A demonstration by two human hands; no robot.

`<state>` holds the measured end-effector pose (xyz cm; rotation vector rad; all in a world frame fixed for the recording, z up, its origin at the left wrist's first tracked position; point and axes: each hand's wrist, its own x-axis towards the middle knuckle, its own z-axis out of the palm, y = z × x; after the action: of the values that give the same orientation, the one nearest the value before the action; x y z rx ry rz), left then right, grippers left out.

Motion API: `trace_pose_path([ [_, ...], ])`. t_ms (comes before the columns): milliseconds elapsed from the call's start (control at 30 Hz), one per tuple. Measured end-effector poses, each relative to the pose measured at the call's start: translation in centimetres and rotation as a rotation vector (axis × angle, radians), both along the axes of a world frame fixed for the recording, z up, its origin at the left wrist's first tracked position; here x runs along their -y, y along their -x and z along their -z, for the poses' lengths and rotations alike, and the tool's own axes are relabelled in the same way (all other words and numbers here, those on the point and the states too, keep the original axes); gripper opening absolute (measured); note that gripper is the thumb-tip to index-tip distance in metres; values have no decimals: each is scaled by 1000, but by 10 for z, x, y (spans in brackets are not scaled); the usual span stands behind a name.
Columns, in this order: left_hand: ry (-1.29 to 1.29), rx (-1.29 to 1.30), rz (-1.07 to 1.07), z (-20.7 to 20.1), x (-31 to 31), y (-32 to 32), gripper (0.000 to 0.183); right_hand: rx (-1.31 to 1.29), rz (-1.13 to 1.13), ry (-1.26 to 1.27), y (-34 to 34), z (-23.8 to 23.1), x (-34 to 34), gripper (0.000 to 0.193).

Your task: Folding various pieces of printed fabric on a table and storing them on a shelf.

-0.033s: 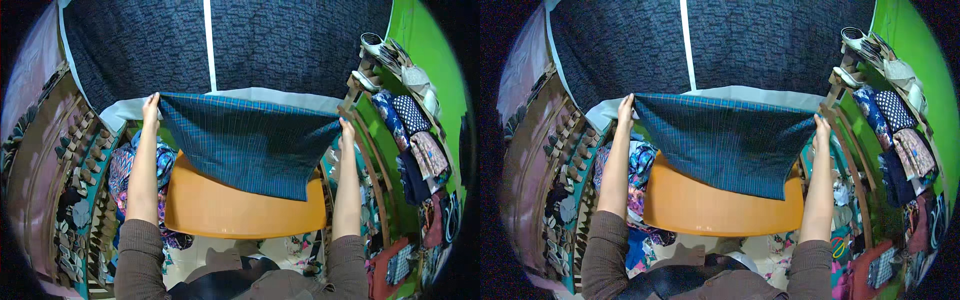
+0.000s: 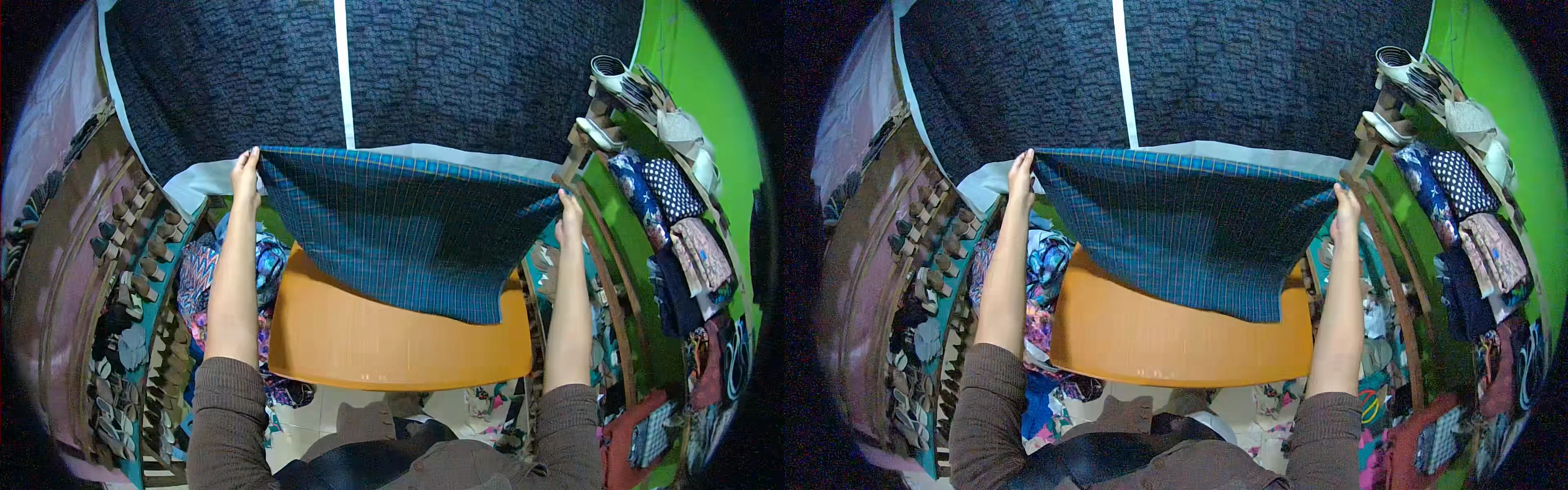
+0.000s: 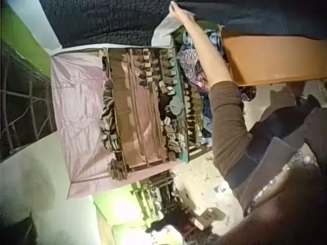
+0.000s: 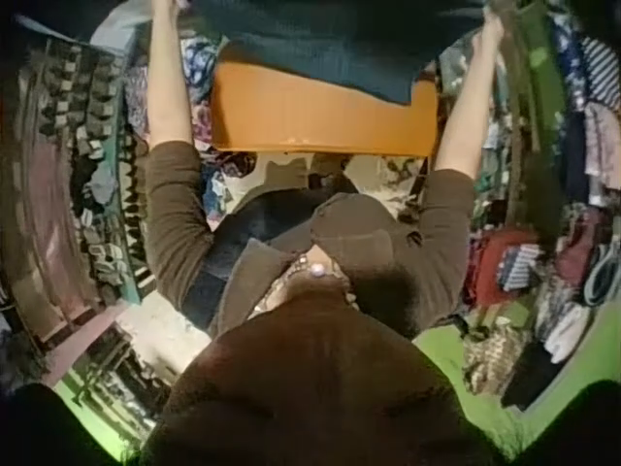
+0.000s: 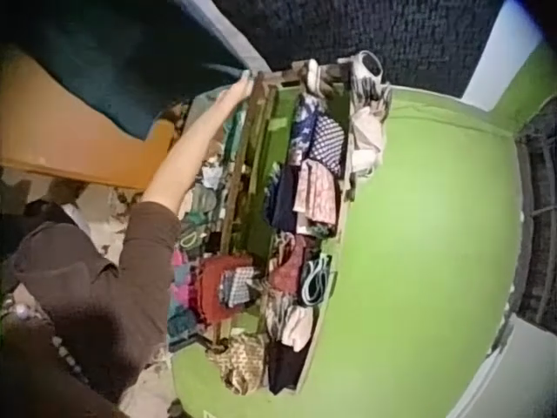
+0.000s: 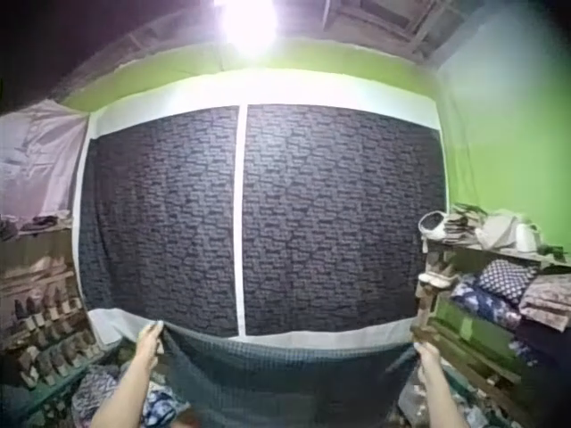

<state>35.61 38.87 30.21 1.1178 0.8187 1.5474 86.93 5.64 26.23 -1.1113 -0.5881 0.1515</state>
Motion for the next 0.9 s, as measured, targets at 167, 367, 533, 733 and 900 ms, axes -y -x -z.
trace_pose_path([
  [167, -76, 57, 93, -14, 5, 48, 19, -64, -221, -126, 18, -34, 18, 16],
  [367, -62, -44, 165, 43, 67, 118, 10, -140, -253, 6, 68, 6, 101, 15],
  [533, 24, -576, 205, 141, 121, 159, 20, -107, -56, 389, 88, 106, 177, 31],
  [733, 185, -644, 295, 200, 168, 196, 19, -119, -94, 578, 149, 165, 215, 12],
  [900, 246, -701, 303, 202, 177, 217, 18, -238, -106, 538, 177, 151, 238, 8],
])
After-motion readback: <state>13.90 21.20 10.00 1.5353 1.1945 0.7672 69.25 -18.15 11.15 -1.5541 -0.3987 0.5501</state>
